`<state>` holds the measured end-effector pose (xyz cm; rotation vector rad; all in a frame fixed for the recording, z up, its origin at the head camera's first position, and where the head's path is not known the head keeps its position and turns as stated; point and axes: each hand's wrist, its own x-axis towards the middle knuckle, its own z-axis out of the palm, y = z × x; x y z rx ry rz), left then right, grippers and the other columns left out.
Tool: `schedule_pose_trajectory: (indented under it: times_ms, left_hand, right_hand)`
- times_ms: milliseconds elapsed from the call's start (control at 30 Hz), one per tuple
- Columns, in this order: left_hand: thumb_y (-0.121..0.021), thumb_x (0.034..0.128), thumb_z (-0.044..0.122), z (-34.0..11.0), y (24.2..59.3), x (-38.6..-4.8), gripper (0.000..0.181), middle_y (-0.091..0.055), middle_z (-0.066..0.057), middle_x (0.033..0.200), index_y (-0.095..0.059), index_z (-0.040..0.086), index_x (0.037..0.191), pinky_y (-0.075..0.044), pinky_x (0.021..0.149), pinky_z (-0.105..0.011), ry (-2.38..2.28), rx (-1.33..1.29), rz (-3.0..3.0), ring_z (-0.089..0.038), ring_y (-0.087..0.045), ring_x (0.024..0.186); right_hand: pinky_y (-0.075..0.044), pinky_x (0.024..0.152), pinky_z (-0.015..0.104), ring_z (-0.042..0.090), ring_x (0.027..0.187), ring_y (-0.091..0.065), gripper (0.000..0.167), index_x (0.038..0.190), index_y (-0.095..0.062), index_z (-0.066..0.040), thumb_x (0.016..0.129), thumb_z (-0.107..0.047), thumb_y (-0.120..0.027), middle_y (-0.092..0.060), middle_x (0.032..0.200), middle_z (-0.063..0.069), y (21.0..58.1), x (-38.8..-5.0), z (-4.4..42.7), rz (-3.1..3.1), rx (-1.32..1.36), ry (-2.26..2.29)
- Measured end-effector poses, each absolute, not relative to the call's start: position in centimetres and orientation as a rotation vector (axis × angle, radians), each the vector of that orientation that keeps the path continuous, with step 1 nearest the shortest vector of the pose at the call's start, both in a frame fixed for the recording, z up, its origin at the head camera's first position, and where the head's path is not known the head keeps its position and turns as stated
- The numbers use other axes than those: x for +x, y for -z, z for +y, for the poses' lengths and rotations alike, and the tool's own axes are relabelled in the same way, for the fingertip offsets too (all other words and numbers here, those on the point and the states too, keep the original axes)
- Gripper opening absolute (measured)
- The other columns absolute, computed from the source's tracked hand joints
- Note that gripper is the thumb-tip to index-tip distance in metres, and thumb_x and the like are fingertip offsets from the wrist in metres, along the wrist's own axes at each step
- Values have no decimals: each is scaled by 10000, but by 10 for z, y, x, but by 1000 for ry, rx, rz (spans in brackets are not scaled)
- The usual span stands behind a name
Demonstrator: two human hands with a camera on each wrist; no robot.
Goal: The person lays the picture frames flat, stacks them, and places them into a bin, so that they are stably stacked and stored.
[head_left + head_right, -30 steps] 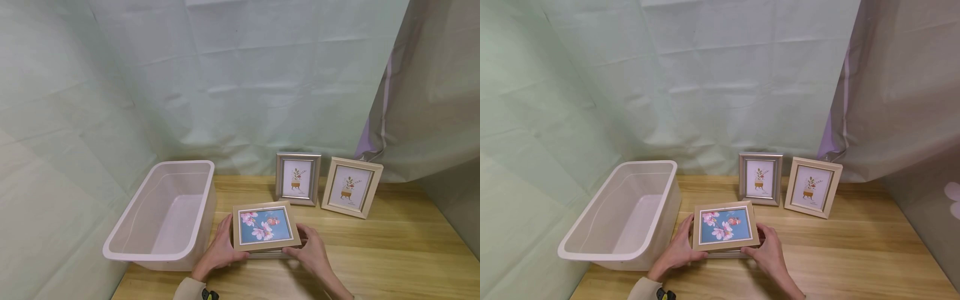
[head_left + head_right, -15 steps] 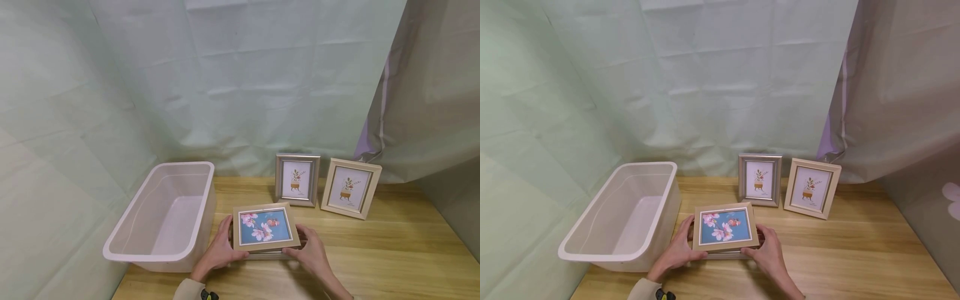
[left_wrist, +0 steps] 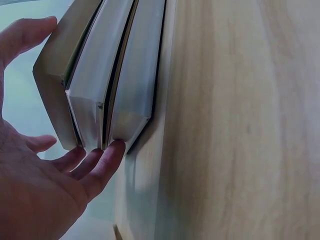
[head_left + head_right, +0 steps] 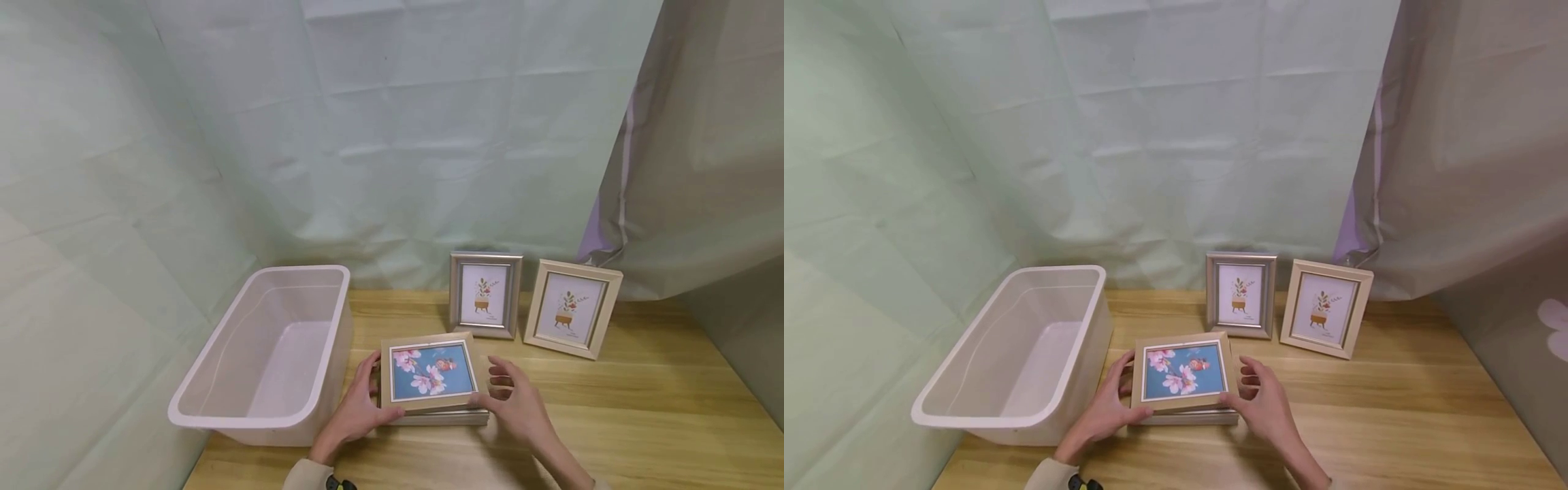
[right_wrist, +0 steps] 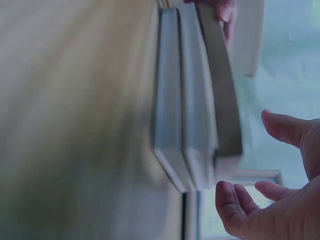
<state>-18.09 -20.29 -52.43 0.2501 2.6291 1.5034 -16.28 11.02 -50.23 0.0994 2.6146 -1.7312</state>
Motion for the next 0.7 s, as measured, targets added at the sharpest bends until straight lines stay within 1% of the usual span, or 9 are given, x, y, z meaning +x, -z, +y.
schedule_pose_trajectory:
  times_ms: [100,200,267,333,433,567,667,700]
  left_hand:
    - [-999,722,237,-204,525,-181,1225,-447,-264,1609,-281,80,1702,-593,994,-417,-1521,246,2617,-384,-675,1202]
    - [-999,728,220,-205,524,-181,1205,-452,-268,1608,-297,94,1699,-611,1001,-453,-1523,232,2615,-386,-678,1198]
    - [-996,731,214,-206,524,-181,1196,-450,-273,1612,-302,104,1699,-625,998,-482,-1524,226,2615,-398,-681,1199]
    - [-991,735,199,-206,523,-181,1188,-447,-288,1609,-303,103,1698,-638,978,-477,-1529,236,2614,-409,-689,1192]
    - [-982,747,185,-206,523,-182,1179,-440,-301,1595,-293,93,1699,-650,921,-381,-1552,250,2591,-400,-703,1172]
    - [-974,758,169,-205,523,-181,1173,-439,-309,1582,-281,78,1699,-622,858,-255,-1573,250,2559,-366,-714,1146]
    - [-971,764,171,-204,523,-180,1171,-446,-309,1571,-275,73,1699,-608,852,-234,-1580,248,2543,-346,-719,1133]
    - [-971,764,170,-203,523,-180,1170,-452,-308,1567,-275,72,1700,-607,855,-233,-1583,248,2539,-342,-720,1130]
  right_hand:
    - [-648,1013,475,403,1201,-713,798,1532,-558,9,836,-96,-934,-665,1378,297,491,-170,118,2643,46,1762]
    - [-637,1038,494,443,1253,-679,747,1531,-560,10,868,-71,-893,-660,1408,297,479,-184,126,2714,-20,1757]
    - [-624,1062,525,463,1282,-667,747,1547,-548,2,882,-78,-880,-645,1431,296,468,-194,132,2778,-55,1727]
    - [-622,1052,559,484,1282,-662,752,1559,-531,6,897,-98,-872,-624,1438,304,458,-206,139,2871,-92,1660]
    - [-629,1005,607,531,1237,-669,768,1573,-504,18,902,-87,-862,-578,1428,339,443,-224,149,3015,-140,1547]
    - [-619,942,655,576,1151,-676,782,1578,-486,35,894,-51,-857,-526,1442,384,431,-247,161,3164,-189,1420]
    - [-595,940,674,577,1170,-657,798,1590,-474,25,890,-36,-853,-489,1482,385,425,-263,167,3221,-219,1349]
    - [-579,967,690,581,1207,-632,801,1593,-469,22,889,-33,-849,-482,1492,389,423,-268,168,3233,-231,1324]
